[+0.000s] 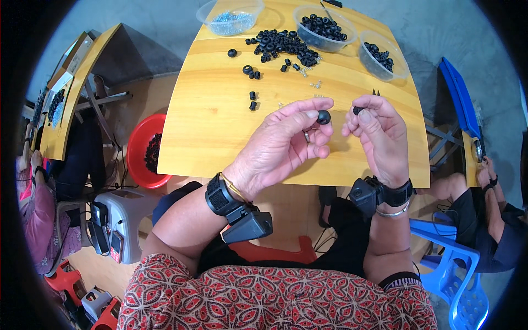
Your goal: Assembling black plastic components by hand.
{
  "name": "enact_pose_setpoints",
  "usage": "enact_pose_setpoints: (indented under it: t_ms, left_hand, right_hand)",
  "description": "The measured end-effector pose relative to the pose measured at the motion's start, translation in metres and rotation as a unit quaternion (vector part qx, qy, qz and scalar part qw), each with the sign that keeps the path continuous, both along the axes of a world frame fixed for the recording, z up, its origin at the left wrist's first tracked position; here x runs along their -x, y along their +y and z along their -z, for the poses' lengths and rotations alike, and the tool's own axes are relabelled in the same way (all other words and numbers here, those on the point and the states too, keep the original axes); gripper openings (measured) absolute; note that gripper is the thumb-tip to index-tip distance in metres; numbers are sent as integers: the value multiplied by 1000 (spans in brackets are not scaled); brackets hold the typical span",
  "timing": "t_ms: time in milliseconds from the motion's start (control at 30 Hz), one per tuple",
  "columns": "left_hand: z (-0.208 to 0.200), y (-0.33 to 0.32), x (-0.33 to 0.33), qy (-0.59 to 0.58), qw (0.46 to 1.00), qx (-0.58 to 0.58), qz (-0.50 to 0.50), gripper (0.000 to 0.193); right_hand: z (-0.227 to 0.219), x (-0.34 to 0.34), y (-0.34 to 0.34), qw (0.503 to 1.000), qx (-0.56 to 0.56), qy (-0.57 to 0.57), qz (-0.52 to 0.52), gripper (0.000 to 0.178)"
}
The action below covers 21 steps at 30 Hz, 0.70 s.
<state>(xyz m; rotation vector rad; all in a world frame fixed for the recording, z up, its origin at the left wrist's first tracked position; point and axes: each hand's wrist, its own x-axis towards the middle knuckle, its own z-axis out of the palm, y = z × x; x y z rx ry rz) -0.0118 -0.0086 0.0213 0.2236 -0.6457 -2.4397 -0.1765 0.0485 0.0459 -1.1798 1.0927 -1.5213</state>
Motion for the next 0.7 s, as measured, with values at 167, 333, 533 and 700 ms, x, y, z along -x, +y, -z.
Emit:
enact_pose_setpoints:
  t_ms: [167, 333, 533, 700]
  left_hand:
    - [4, 0, -1, 4, 1000, 8, 17, 30]
    - [4, 0, -1, 11, 1000, -25, 13, 28]
    - [7, -2, -1, 26, 999, -11, 25, 29]
    - [10, -3, -2, 54, 997, -24, 44, 30]
  right_hand:
    - [1, -1, 0, 1000, 7, 27, -1, 17]
    - [0, -3, 1, 999, 18, 47, -12, 17]
    - [4, -1, -1, 998, 34, -41, -32, 14]
    - [2, -2, -1, 1000, 8, -27, -10, 13]
